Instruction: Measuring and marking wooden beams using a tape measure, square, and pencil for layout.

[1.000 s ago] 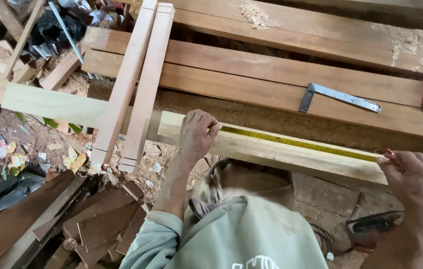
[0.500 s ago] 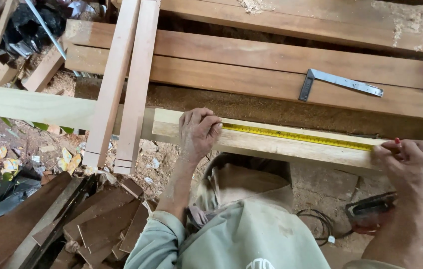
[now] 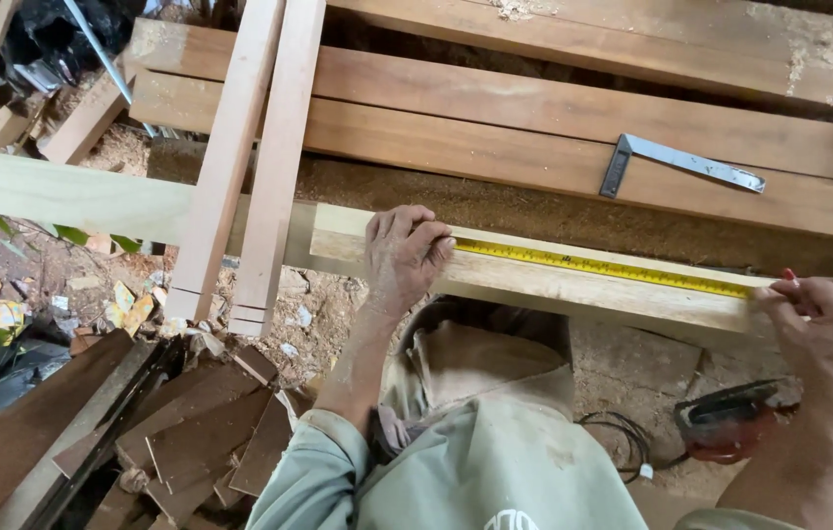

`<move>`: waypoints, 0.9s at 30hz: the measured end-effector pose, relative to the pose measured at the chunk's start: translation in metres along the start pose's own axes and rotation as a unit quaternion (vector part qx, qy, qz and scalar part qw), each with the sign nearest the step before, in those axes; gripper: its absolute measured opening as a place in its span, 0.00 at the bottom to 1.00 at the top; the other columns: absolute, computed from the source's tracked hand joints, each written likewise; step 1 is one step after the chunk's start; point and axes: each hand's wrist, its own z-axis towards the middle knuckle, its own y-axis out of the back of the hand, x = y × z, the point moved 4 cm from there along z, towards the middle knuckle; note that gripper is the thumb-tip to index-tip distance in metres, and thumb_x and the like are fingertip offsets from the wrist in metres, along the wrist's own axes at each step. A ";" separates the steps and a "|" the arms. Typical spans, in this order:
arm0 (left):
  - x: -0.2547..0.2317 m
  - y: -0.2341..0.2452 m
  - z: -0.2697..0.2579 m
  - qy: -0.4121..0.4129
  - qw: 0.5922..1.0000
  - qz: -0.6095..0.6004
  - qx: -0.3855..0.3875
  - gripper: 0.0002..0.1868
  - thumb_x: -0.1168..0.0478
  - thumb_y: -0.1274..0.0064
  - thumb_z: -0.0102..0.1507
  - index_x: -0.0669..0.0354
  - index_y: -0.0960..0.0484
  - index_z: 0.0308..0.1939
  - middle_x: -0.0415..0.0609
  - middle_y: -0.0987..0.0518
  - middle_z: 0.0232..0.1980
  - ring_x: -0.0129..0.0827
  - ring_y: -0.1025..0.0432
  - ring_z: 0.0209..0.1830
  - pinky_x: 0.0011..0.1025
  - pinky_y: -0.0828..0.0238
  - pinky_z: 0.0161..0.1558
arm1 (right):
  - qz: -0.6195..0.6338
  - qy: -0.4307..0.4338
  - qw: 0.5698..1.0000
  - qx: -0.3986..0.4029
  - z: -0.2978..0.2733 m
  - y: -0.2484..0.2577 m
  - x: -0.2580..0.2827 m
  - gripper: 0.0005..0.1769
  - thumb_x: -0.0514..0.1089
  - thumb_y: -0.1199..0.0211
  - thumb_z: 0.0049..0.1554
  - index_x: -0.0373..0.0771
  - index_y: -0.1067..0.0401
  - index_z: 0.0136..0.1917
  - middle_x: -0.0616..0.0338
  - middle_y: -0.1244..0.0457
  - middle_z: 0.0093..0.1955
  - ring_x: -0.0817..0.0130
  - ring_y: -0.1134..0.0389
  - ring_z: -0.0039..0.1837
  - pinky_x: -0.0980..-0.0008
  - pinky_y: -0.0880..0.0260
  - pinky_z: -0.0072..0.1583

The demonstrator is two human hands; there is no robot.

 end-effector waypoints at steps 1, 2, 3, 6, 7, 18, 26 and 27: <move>0.000 0.000 0.000 0.000 1.000 -0.001 -0.001 0.10 0.48 0.49 0.68 0.43 0.19 0.38 0.39 0.24 0.46 0.35 0.29 0.44 0.36 0.38 0.48 | -0.001 0.000 1.000 -0.001 0.000 0.002 0.001 0.13 0.46 0.24 0.70 0.36 0.16 0.61 0.49 0.33 0.58 0.62 0.32 0.52 0.64 0.30 0.51; 0.000 0.000 0.000 0.001 1.000 0.001 0.002 0.10 0.47 0.49 0.68 0.43 0.19 0.38 0.39 0.24 0.46 0.35 0.29 0.45 0.35 0.39 0.48 | -0.006 -0.002 1.000 0.003 0.000 0.003 0.003 0.11 0.43 0.26 0.69 0.37 0.17 0.61 0.49 0.33 0.59 0.60 0.32 0.53 0.62 0.30 0.52; 0.000 0.000 0.000 0.001 1.000 0.003 0.005 0.10 0.47 0.49 0.68 0.43 0.20 0.38 0.39 0.24 0.46 0.35 0.29 0.45 0.35 0.39 0.48 | -0.010 -0.005 1.000 0.007 -0.001 0.004 0.004 0.10 0.40 0.29 0.68 0.37 0.17 0.61 0.48 0.33 0.60 0.58 0.32 0.54 0.59 0.30 0.54; 0.002 -0.002 -0.002 0.006 1.000 -0.001 0.015 0.09 0.48 0.48 0.68 0.43 0.20 0.39 0.39 0.24 0.47 0.35 0.29 0.45 0.36 0.38 0.48 | -0.005 0.003 1.000 0.000 -0.001 0.002 0.002 0.11 0.42 0.26 0.67 0.36 0.17 0.61 0.51 0.34 0.58 0.59 0.32 0.54 0.60 0.30 0.56; 0.000 0.000 0.000 0.006 1.000 -0.002 0.017 0.09 0.48 0.48 0.68 0.43 0.20 0.39 0.39 0.24 0.47 0.35 0.29 0.45 0.36 0.38 0.48 | -0.006 0.002 1.000 0.001 -0.001 0.006 0.007 0.11 0.42 0.26 0.67 0.36 0.17 0.61 0.51 0.34 0.58 0.59 0.32 0.54 0.60 0.30 0.56; -0.001 0.003 0.002 0.008 1.000 -0.015 -0.001 0.11 0.46 0.50 0.69 0.42 0.18 0.37 0.39 0.24 0.46 0.35 0.29 0.44 0.36 0.38 0.48 | -0.049 -0.024 0.997 0.055 0.010 0.006 -0.002 0.16 0.54 0.28 0.69 0.40 0.16 0.61 0.50 0.33 0.59 0.58 0.32 0.56 0.60 0.31 0.54; 0.003 -0.003 -0.003 0.008 1.000 -0.003 -0.003 0.13 0.44 0.51 0.69 0.42 0.18 0.37 0.40 0.24 0.46 0.34 0.29 0.43 0.36 0.37 0.48 | -0.008 -0.026 0.999 0.040 0.008 0.011 0.008 0.14 0.47 0.27 0.68 0.36 0.17 0.61 0.50 0.34 0.58 0.58 0.33 0.55 0.61 0.33 0.55; 0.002 -0.002 -0.003 0.009 1.000 -0.005 0.000 0.13 0.44 0.51 0.69 0.41 0.18 0.36 0.40 0.24 0.46 0.34 0.29 0.43 0.36 0.38 0.48 | 0.023 -0.031 0.999 0.037 0.006 0.013 0.011 0.12 0.45 0.26 0.69 0.34 0.17 0.60 0.49 0.35 0.57 0.58 0.34 0.55 0.62 0.34 0.55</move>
